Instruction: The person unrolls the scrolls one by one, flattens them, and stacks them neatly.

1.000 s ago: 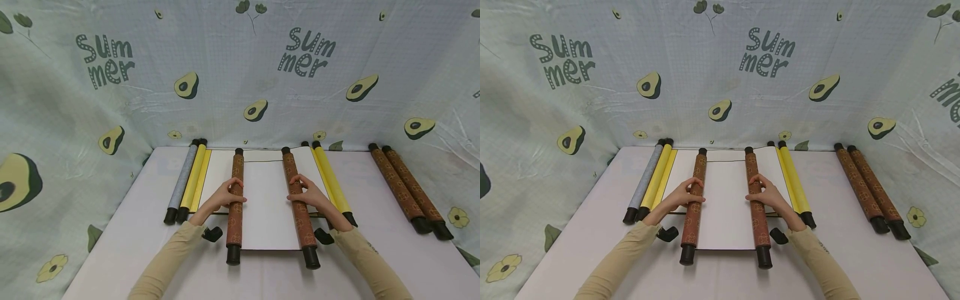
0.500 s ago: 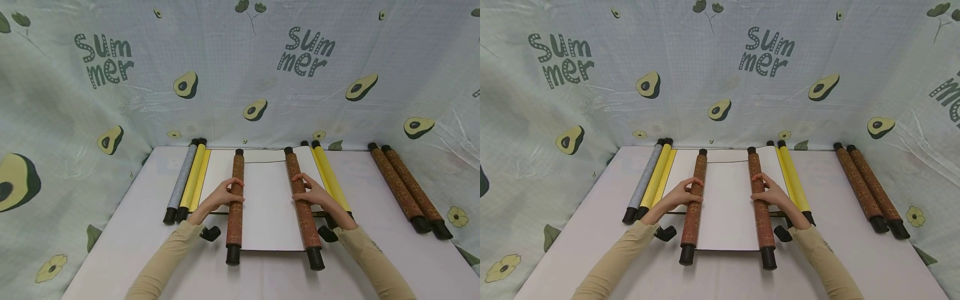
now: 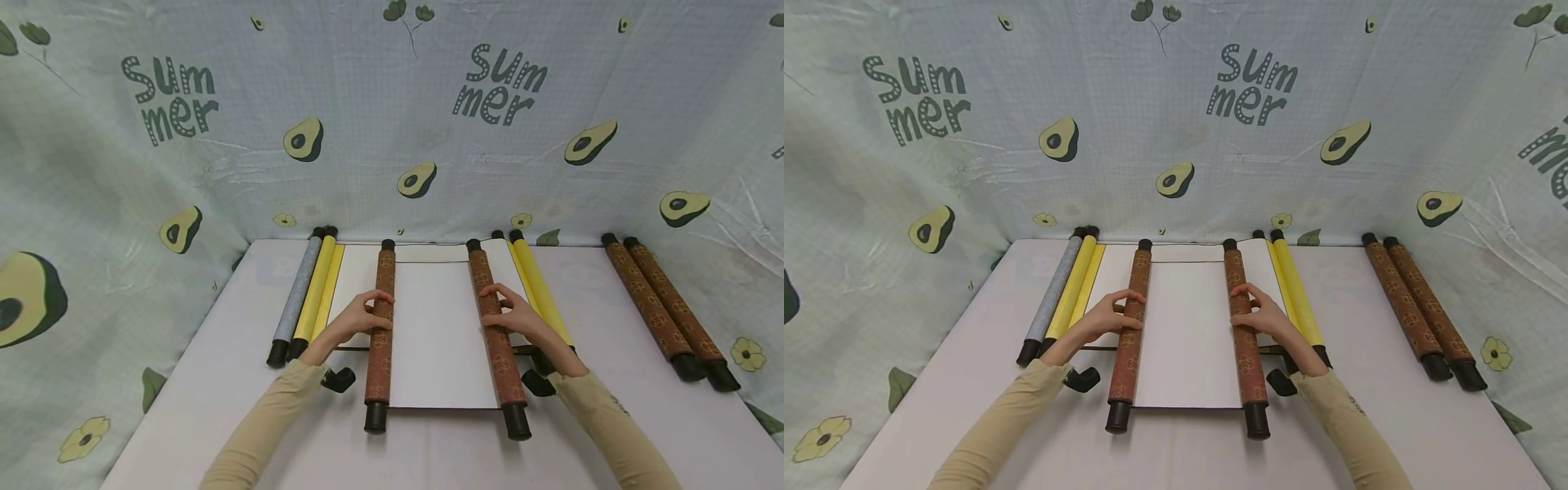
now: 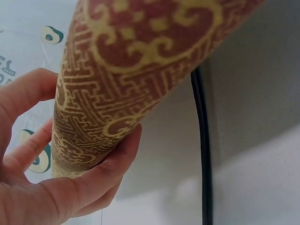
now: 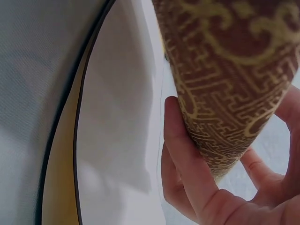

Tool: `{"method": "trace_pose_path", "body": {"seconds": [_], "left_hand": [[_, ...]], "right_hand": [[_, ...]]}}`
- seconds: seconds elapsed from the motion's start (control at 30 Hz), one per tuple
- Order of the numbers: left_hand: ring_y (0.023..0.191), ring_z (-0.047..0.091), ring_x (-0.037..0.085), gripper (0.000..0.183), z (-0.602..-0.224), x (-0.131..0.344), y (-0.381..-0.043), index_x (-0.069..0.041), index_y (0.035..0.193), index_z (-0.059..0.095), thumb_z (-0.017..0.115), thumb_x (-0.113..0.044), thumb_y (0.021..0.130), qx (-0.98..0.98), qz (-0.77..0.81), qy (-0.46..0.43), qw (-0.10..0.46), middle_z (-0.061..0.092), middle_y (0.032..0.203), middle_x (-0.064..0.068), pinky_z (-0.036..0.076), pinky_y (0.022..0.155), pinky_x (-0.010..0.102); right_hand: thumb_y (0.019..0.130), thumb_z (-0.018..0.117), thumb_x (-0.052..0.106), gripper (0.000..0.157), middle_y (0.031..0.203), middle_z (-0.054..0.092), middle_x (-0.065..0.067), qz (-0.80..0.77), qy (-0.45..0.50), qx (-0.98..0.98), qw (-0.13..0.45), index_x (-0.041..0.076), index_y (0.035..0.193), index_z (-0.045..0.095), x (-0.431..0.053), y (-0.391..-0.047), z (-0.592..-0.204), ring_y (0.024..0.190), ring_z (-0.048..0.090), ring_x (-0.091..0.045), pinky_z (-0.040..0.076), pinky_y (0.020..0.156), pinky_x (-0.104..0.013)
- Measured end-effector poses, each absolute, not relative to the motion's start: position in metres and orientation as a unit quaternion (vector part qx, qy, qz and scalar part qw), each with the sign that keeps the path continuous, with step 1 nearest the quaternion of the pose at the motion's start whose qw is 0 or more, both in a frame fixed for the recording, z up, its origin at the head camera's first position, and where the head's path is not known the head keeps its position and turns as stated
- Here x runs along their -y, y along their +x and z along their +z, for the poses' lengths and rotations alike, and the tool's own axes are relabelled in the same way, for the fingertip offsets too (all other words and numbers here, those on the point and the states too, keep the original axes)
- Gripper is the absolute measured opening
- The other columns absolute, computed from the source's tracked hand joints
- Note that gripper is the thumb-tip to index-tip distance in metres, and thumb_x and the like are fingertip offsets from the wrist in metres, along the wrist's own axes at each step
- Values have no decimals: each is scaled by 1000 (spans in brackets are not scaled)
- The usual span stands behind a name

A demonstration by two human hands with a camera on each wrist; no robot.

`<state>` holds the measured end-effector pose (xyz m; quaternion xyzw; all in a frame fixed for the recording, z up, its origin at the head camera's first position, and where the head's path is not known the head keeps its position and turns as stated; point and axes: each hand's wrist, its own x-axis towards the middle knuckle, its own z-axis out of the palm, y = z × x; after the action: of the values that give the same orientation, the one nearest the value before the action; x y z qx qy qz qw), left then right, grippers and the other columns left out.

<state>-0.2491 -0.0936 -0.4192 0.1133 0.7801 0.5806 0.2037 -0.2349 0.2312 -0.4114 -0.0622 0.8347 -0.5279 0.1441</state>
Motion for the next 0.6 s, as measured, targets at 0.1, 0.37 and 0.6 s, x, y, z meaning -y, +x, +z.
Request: {"method": "trace_pose_path", "body": {"seconds": [0.1, 0.37, 0.6], "left_hand": [[83, 56, 21, 45, -420, 95, -250, -3, 119, 50, 64, -1, 76, -779, 581, 114, 208, 46, 115, 23, 53, 65, 33], [78, 52, 18, 40, -415, 97, -248, 1, 119, 50, 58, -2, 79, -770, 587, 113, 220, 44, 113, 21, 51, 62, 28], [73, 52, 15, 33, -417, 98, -248, 0, 112, 51, 59, -10, 82, -783, 579, 114, 198, 48, 103, 15, 48, 56, 26]], "right_hand": [[80, 64, 10, 51, 116, 37, -25, -533, -64, -831, 144, 8, 123, 38, -232, -235, -411, 87, 48, -28, 52, 62, -37], [80, 63, 10, 52, 118, 35, -27, -555, -63, -816, 147, 7, 125, 37, -231, -233, -408, 90, 49, -29, 53, 63, -40], [79, 65, 16, 52, 118, 38, -25, -545, -61, -823, 148, 10, 123, 39, -233, -236, -408, 94, 49, -28, 52, 68, -39]]}}
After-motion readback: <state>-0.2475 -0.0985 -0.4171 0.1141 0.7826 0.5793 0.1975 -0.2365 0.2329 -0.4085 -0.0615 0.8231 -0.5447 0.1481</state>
